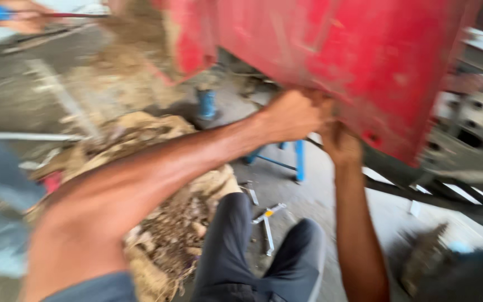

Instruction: The person uses a wrench to tighten a bolt on the underside of a red tractor. They then move to the driver's seat area to adjust a lever and manipulate a wire near the steering column.

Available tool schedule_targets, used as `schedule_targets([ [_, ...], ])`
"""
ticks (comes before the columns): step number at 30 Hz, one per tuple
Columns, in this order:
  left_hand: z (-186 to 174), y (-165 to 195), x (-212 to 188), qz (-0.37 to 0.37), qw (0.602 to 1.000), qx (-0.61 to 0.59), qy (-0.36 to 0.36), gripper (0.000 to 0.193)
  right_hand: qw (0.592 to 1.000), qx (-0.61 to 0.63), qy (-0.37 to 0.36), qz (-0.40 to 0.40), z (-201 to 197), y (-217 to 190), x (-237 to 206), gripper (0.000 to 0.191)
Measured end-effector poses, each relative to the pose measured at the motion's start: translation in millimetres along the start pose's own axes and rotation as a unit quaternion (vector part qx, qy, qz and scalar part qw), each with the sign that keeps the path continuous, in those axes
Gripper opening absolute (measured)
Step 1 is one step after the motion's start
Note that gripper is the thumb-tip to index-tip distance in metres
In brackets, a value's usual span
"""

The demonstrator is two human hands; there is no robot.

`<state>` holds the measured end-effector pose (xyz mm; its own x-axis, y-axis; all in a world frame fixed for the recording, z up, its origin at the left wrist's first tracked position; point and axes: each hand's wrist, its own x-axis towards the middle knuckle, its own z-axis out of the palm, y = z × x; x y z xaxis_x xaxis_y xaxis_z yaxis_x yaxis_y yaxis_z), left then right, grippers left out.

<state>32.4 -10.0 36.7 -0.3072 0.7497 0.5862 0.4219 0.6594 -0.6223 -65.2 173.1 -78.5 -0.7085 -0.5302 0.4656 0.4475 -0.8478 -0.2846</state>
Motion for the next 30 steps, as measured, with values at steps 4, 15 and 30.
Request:
schedule_targets([
  [4,10,8,-7,-0.13,0.99,-0.05,0.026,0.036,0.999,0.051,-0.005,0.011,5,5,4,0.036],
  [15,-35,50,9,-0.481,0.825,-0.294,0.04,0.041,0.989,-0.132,-0.007,-0.071,9,13,16,0.045],
  [30,-25,29,-3,-0.314,0.932,-0.182,0.018,0.038,0.991,-0.118,0.027,-0.058,8,10,5,0.033],
])
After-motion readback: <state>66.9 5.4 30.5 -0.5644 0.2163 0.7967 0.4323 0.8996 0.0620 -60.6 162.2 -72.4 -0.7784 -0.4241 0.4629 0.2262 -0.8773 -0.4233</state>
